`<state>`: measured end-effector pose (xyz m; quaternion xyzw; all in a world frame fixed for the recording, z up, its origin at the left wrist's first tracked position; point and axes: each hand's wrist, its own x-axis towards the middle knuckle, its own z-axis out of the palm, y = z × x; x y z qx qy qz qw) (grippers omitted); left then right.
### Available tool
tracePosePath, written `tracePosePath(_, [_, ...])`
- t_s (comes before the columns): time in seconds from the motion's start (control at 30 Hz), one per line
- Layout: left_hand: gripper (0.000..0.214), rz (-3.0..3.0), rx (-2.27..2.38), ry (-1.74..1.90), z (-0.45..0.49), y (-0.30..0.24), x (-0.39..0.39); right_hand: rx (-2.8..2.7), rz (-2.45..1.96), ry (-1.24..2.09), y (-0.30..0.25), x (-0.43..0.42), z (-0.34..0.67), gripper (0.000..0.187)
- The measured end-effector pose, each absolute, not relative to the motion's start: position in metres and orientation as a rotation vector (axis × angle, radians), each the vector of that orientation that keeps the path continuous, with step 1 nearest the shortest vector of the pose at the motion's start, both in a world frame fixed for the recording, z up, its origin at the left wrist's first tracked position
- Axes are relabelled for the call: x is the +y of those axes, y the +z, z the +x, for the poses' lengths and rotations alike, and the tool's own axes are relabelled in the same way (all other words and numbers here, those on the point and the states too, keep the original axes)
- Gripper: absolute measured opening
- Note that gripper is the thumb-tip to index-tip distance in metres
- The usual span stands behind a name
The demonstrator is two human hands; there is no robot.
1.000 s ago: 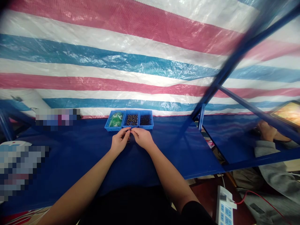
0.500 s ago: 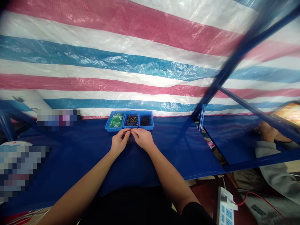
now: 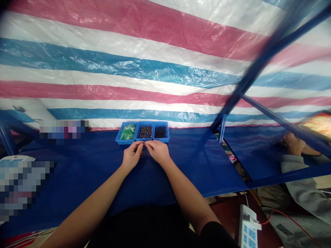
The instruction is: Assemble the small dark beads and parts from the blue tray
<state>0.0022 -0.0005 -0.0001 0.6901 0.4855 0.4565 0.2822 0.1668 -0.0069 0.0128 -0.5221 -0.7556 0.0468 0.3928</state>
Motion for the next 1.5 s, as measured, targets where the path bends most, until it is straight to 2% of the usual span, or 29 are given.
tracePosePath(0.4, [0.029,1.824,1.280,1.204,0.0025,-0.0016,0.0000,-1.977,-1.289,-0.008,0.0102,-0.0064,0.1676,0.026])
tracePosePath(1.5, [0.031,1.799,1.289,1.220,0.0026,0.0020,0.0003,-1.957,-1.333,0.196,0.0142,-0.0080,0.1643,0.026])
